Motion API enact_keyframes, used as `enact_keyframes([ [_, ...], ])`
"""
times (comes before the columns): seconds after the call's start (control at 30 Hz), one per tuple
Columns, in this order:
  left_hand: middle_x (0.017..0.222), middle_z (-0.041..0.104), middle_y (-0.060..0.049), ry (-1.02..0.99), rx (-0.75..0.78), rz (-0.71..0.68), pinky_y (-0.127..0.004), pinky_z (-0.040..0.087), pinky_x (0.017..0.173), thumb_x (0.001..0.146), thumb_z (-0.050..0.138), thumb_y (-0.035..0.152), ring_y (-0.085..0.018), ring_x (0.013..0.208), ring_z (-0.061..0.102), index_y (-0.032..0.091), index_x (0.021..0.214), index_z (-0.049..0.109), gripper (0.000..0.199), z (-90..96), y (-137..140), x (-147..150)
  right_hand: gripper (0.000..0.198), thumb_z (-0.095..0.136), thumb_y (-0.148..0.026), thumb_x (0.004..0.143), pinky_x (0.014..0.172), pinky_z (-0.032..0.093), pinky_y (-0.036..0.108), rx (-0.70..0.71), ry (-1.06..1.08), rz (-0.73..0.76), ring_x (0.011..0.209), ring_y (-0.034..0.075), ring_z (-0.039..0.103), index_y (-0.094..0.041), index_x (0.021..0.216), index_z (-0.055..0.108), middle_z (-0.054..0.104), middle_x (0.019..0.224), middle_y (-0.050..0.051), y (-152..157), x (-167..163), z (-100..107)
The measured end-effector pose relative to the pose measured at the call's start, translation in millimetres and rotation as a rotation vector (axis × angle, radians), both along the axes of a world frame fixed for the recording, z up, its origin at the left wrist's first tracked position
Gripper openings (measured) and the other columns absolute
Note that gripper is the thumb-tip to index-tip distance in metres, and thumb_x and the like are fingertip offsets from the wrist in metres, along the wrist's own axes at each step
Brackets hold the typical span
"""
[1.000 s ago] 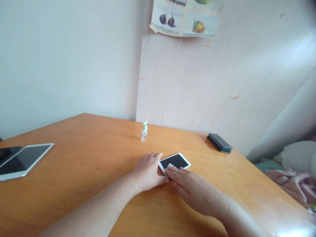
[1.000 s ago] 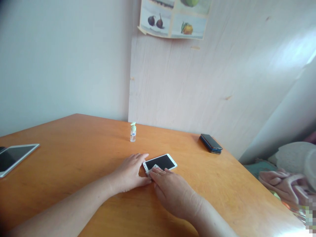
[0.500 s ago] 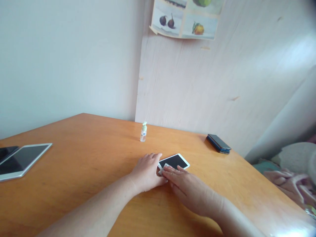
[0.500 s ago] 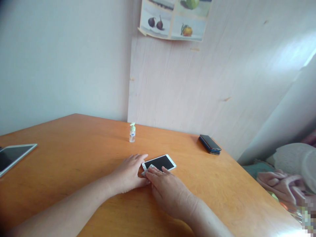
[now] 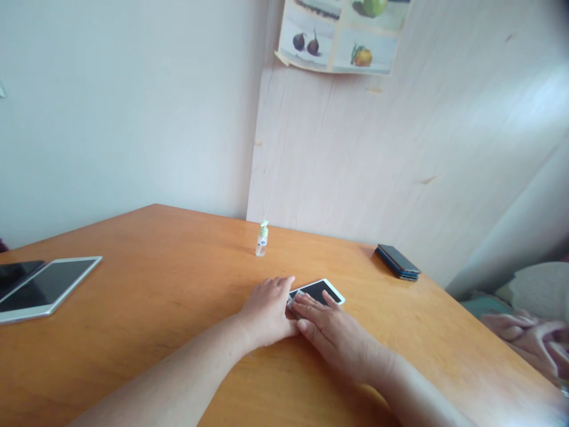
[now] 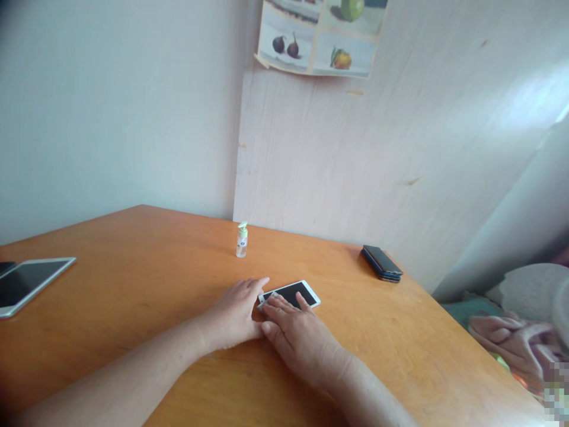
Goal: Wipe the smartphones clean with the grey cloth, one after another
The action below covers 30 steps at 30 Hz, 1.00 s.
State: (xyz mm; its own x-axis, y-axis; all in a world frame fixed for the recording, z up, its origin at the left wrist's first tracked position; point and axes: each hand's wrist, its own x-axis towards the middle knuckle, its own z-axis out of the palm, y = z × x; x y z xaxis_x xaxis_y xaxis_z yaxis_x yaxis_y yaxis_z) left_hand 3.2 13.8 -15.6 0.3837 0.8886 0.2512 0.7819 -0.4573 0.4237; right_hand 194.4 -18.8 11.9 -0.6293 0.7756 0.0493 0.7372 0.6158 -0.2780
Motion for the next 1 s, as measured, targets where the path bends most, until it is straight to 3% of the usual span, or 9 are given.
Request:
enact_keyframes([
  [0.07,0.127,0.06,-0.015,0.001,-0.004,0.008,-0.042,0.044,0.097,0.067,0.07,0.047,-0.033,0.116,0.056,0.016,0.133,0.045,0.077,0.1,0,0,0.048,0.023,-0.041,0.104,0.119,0.012,0.053,0.025,-0.017,-0.078,0.142,0.022,0.034,-0.028,0.144,0.044,0.044,0.151,0.004,11,9,-5],
  [0.2,0.13,0.059,-0.015,0.007,-0.016,0.014,-0.043,0.042,0.1,0.064,0.072,0.047,-0.034,0.119,0.054,0.017,0.135,0.043,0.082,0.4,-1,1,0.05,0.024,-0.041,0.103,0.116,0.012,0.061,0.082,-0.098,-0.4,0.141,0.026,0.037,-0.021,0.143,0.045,0.045,0.149,0.01,39,33,-22],
  [0.27,0.131,0.058,-0.015,0.003,-0.014,0.018,-0.043,0.042,0.101,0.064,0.072,0.046,-0.034,0.12,0.054,0.016,0.138,0.041,0.086,0.6,-1,1,0.052,0.025,-0.042,0.102,0.116,0.013,0.061,0.091,-0.11,-0.438,0.141,0.028,0.036,-0.018,0.144,0.044,0.044,0.15,0.012,42,33,-25],
  [0.5,0.129,0.06,-0.017,-0.009,-0.005,0.018,-0.043,0.045,0.098,0.069,0.063,0.039,-0.033,0.115,0.058,0.011,0.143,0.035,0.083,0.5,-2,1,0.05,0.022,-0.044,0.103,0.119,0.008,0.056,0.026,-0.009,-0.014,0.145,0.022,0.027,-0.03,0.148,0.039,0.037,0.155,0.003,6,-9,-8],
  [0.57,0.13,0.059,-0.017,-0.011,-0.006,0.02,-0.044,0.044,0.098,0.068,0.063,0.039,-0.034,0.116,0.057,0.011,0.143,0.034,0.085,0.1,-2,1,0.049,0.022,-0.044,0.103,0.119,0.008,0.057,0.026,-0.003,-0.043,0.145,0.022,0.028,-0.031,0.146,0.041,0.039,0.154,0.002,11,-7,-9],
  [0.77,0.137,0.054,-0.017,-0.008,-0.04,0.046,-0.044,0.041,0.102,0.062,0.071,0.048,-0.036,0.123,0.052,0.013,0.147,0.028,0.102,-0.2,-2,3,0.05,0.023,-0.044,0.103,0.115,0.009,0.064,0.102,-0.061,-0.441,0.142,0.027,0.035,-0.024,0.143,0.045,0.045,0.15,0.008,46,22,-29],
  [0.83,0.138,0.054,-0.017,-0.008,-0.043,0.044,-0.044,0.041,0.102,0.062,0.071,0.047,-0.036,0.123,0.052,0.014,0.148,0.027,0.102,0.6,-2,3,0.052,0.023,-0.046,0.103,0.116,0.009,0.063,0.096,-0.062,-0.409,0.143,0.027,0.032,-0.023,0.144,0.044,0.044,0.151,0.008,44,19,-28],
  [1.0,0.135,0.057,-0.017,-0.008,-0.036,0.029,-0.045,0.043,0.099,0.069,0.063,0.039,-0.035,0.119,0.055,0.011,0.148,0.026,0.092,3.1,-3,1,0.053,0.021,-0.048,0.103,0.118,0.006,0.058,0.007,-0.012,-0.049,0.147,0.024,0.022,-0.029,0.15,0.035,0.034,0.157,0.005,18,-9,-14],
])
